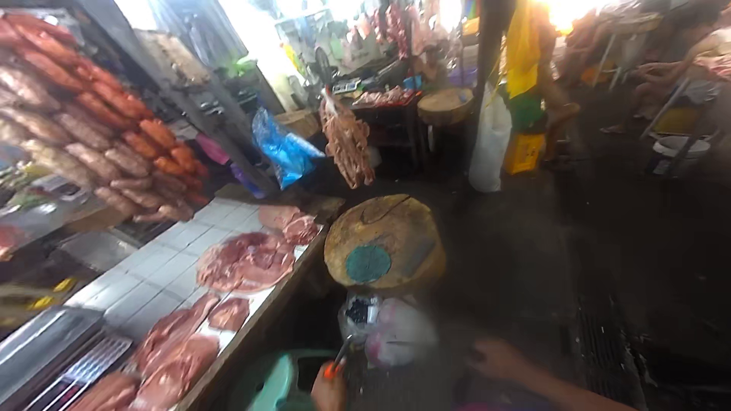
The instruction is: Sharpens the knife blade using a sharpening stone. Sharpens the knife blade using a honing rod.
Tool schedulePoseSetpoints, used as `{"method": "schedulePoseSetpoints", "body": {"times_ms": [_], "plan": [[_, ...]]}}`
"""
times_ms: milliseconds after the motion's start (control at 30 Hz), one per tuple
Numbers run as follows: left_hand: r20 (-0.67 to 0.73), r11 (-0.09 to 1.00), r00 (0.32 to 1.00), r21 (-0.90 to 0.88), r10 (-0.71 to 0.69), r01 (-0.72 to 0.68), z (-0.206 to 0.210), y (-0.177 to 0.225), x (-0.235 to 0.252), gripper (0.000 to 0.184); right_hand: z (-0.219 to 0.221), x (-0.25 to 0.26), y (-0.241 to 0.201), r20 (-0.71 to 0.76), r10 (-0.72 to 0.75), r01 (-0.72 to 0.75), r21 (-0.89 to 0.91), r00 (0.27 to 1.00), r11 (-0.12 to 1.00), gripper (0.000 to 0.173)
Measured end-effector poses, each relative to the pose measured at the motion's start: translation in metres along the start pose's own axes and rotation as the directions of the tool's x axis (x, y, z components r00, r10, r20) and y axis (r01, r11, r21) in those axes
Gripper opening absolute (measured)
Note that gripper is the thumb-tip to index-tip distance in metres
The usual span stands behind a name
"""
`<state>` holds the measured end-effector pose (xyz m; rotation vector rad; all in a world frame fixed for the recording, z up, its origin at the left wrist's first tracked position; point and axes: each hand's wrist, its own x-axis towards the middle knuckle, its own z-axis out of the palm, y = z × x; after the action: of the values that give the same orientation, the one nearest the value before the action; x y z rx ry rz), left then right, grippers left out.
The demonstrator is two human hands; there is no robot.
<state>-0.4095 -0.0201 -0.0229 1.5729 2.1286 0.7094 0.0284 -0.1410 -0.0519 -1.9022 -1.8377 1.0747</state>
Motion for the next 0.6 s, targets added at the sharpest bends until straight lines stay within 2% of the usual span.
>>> {"method": "schedulePoseSetpoints", "body": {"times_ms": [67,133,233,367,433,467,500,600], "plan": [[0.001,0.997,0.999,-0.058,0.055,-0.055,0.008,0.019,0.008,0.040,0.007,0.008,-0.033,0.187,-0.061,0.055,0.037,0.980,0.998,0.056],[0.017,0.995,0.996,-0.065,0.082,-0.081,0.019,0.036,0.013,0.035,0.007,0.013,-0.071,0.249,-0.091,0.072,0.082,0.964,0.994,0.057],[0.058,0.995,0.995,-0.053,0.086,-0.083,0.037,0.053,0.025,0.036,-0.017,0.015,-0.139,0.158,-0.142,0.116,0.159,0.977,0.980,0.057],[0.030,0.982,0.987,-0.107,0.160,-0.156,0.054,0.062,0.035,0.029,-0.055,0.011,-0.221,-0.088,-0.224,0.239,0.443,0.971,0.864,0.049],[-0.015,0.973,0.984,-0.146,0.179,-0.180,0.063,0.063,0.035,0.026,-0.054,0.015,-0.230,-0.226,-0.257,0.338,0.494,0.940,0.801,0.043],[-0.021,0.970,0.983,-0.159,0.181,-0.182,0.066,0.063,0.035,0.026,-0.047,0.017,-0.223,-0.256,-0.260,0.355,0.474,0.931,0.806,0.043],[-0.020,0.971,0.984,-0.161,0.177,-0.178,0.068,0.062,0.035,0.026,-0.037,0.018,-0.210,-0.242,-0.247,0.331,0.427,0.938,0.841,0.045],[-0.044,0.969,0.983,-0.167,0.178,-0.183,0.067,0.056,0.034,0.027,-0.005,0.016,-0.156,-0.062,-0.142,0.153,0.257,0.988,0.954,0.054]]}}
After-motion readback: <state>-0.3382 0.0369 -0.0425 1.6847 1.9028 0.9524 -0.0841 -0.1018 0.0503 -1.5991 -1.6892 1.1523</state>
